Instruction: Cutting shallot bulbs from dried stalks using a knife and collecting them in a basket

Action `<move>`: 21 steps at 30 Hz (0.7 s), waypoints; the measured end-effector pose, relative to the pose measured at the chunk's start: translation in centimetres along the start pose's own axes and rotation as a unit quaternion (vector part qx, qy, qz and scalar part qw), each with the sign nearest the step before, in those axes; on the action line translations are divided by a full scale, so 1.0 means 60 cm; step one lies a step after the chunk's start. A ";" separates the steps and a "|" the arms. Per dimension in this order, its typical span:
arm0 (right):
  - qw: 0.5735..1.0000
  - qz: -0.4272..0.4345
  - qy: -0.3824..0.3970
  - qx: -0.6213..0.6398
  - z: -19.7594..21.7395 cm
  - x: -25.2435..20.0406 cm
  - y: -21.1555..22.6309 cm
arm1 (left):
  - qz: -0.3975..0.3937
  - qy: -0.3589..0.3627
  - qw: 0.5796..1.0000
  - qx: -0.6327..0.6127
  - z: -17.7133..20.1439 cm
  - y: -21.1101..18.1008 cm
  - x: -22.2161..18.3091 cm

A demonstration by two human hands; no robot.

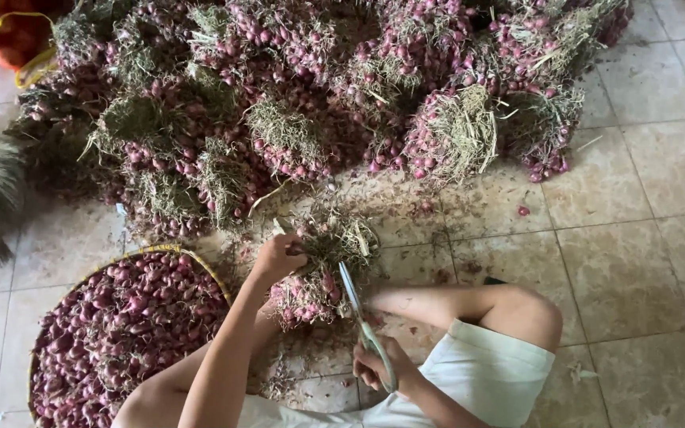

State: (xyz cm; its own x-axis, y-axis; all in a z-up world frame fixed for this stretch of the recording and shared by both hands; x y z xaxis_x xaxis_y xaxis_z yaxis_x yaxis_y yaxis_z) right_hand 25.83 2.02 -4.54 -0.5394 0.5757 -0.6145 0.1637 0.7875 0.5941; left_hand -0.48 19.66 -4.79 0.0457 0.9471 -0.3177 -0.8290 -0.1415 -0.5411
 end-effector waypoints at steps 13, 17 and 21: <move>0.968 -0.170 0.023 0.183 -0.045 0.114 -0.002 | 0.105 0.077 0.977 -0.167 0.003 0.026 -0.024; 0.960 -0.183 -0.003 0.211 -0.024 0.114 -0.019 | 0.143 0.096 0.974 -0.149 0.014 0.012 -0.041; 0.954 -0.191 -0.006 0.229 -0.032 0.087 -0.008 | 0.163 0.084 0.967 -0.178 0.025 -0.007 -0.052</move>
State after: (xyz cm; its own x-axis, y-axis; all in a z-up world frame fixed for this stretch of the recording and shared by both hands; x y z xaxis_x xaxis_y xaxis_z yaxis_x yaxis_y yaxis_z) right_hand 21.35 4.20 -7.03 -0.6237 0.2267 -0.7481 0.3015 0.9527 0.0374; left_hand -1.09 17.17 -2.39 -0.0711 0.7788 -0.6233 -0.5713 -0.5440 -0.6146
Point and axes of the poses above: each hand's wrist, its own x-axis towards the middle knuckle, its own z-axis out of the back of the hand, y = z × x, the point moved 7 cm from there along x, towards the middle knuckle, and after that the axes turned 13 degrees about x, right-handed, at the moved point
